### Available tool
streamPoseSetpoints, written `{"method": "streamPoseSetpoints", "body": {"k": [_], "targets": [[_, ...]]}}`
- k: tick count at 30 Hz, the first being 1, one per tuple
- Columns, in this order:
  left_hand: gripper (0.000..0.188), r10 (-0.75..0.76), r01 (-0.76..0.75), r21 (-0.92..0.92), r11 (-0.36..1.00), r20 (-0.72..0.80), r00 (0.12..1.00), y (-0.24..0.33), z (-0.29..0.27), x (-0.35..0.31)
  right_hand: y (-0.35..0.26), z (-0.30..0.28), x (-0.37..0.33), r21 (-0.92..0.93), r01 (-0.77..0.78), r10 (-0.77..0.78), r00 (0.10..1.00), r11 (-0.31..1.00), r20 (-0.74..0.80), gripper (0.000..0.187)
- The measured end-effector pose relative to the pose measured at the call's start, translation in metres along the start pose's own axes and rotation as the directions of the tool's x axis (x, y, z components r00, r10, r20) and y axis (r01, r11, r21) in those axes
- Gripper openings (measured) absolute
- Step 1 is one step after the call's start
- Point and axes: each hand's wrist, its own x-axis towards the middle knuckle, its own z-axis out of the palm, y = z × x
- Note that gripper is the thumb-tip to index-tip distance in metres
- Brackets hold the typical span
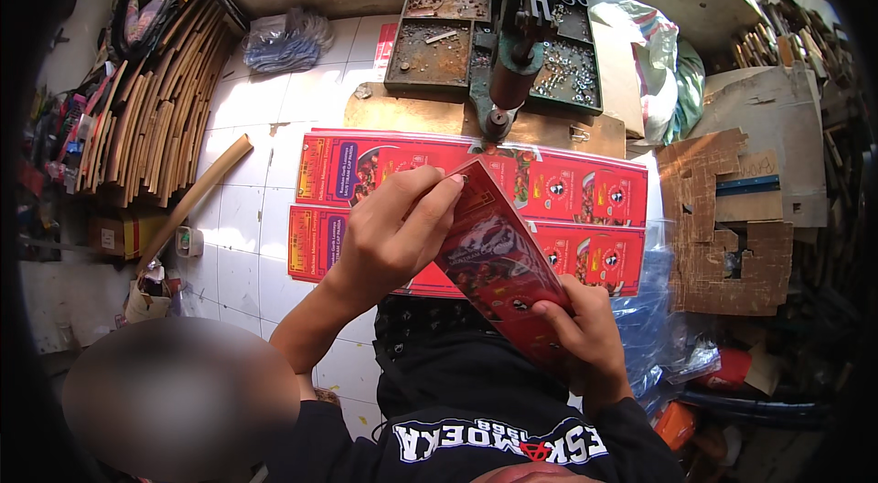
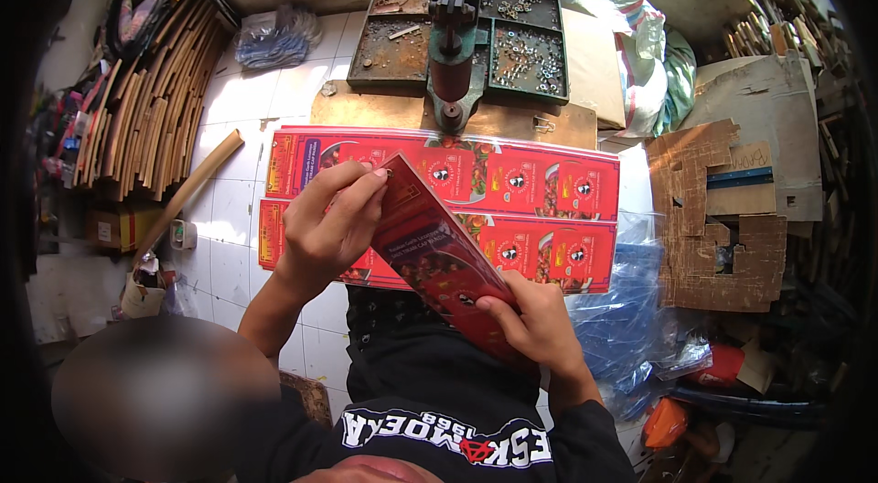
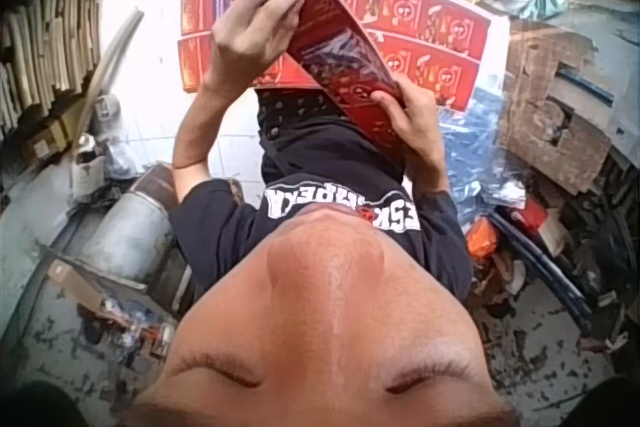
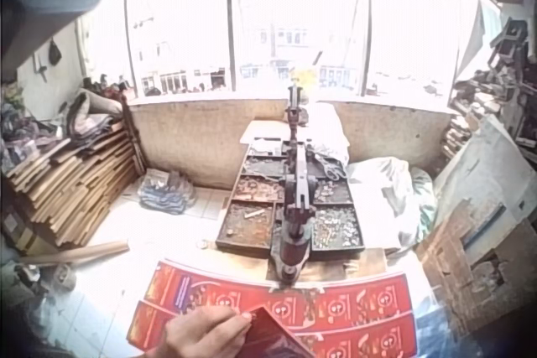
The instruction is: The person places a plastic sheet over the opening of a product box and uses a manual press to secure a small metal rivet through the sheet and the box cardboard.
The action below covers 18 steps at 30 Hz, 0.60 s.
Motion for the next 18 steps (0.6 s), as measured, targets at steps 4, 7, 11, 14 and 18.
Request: {"method": "streamPoseSetpoints", "body": {"k": [4,7,11,14,18], "targets": [[0.034,0.113,-0.11,0.091,0.99,-0.021,0.993,-0.004,0.005,-0.006,0.001,-0.001,0.001,-0.005,0.0,0.0,1.0,1.0,0.01,0.022],[0.033,0.173,-0.168,0.138,0.976,-0.025,0.985,-0.007,0.008,-0.008,0.001,0.0,0.0,-0.007,-0.007,0.008,1.0,1.0,0.007,0.023],[0.03,0.202,-0.199,0.149,0.969,-0.004,0.979,-0.009,0.01,-0.009,0.001,-0.001,0.002,-0.021,-0.028,0.029,0.999,0.999,0.021,0.025],[0.029,0.181,-0.178,0.135,0.975,-0.015,0.983,-0.011,0.01,-0.011,0.002,0.001,0.003,-0.016,-0.014,0.014,1.0,1.0,0.015,0.026],[0.031,0.181,-0.172,0.147,0.974,-0.052,0.982,-0.014,0.011,-0.013,0.001,0.002,0.007,-0.005,-0.015,0.015,1.0,1.0,0.02,0.026]]}}
